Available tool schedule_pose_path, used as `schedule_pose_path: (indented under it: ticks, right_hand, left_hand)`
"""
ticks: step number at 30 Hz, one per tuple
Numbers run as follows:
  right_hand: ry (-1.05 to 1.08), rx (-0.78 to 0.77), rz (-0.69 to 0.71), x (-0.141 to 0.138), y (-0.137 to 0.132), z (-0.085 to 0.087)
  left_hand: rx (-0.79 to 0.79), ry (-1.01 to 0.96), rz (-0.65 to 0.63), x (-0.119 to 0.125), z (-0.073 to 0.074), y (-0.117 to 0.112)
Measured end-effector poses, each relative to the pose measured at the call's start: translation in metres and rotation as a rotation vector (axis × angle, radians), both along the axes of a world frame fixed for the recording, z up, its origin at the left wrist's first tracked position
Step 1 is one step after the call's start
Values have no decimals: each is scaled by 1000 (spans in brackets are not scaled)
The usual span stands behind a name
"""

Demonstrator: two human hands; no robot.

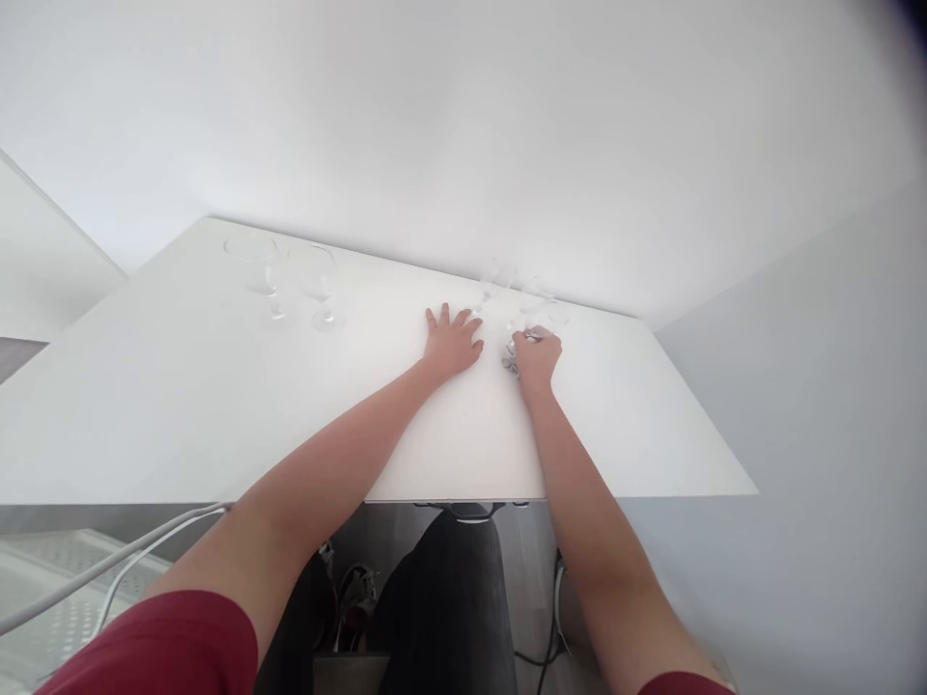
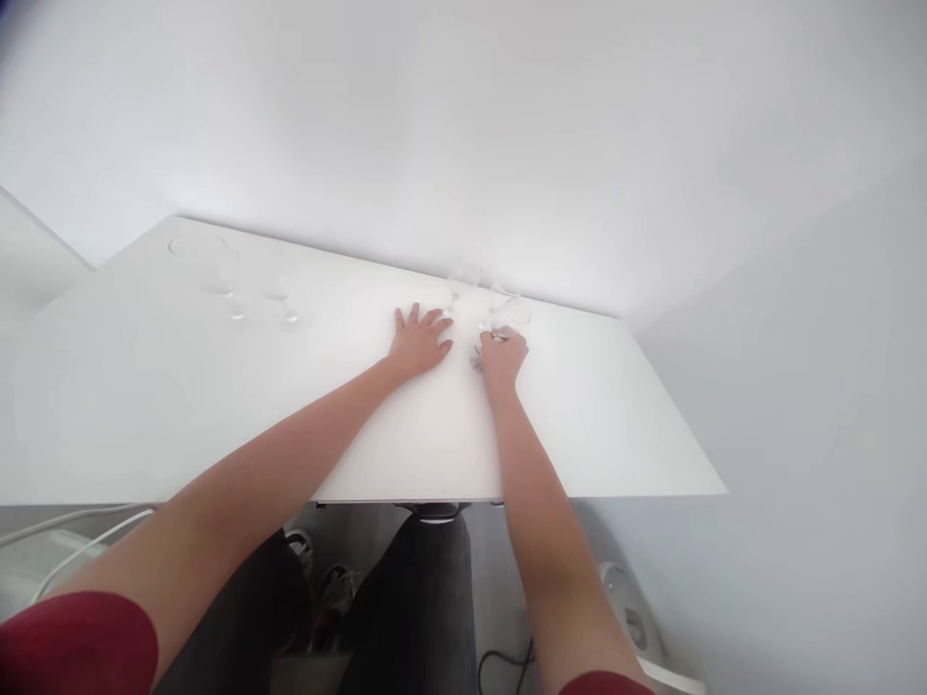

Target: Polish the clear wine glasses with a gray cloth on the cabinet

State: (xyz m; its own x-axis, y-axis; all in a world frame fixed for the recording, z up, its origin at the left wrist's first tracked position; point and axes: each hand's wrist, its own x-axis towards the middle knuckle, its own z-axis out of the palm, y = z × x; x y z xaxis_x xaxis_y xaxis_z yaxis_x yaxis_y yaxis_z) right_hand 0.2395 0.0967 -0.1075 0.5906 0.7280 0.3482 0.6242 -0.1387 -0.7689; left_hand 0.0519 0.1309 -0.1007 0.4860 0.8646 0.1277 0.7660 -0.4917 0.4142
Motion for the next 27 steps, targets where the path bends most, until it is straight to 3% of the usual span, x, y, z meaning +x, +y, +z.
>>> schedule_pose_path:
  ticks: [20,27]
  right_hand:
    - [83,-186,-67,-11,-18,15]
    - [70,-244,-118,-19,-51,20]
  left_hand:
    - [95,12,-18,-2,6,-10]
    - [97,47,91,-11,6,-49]
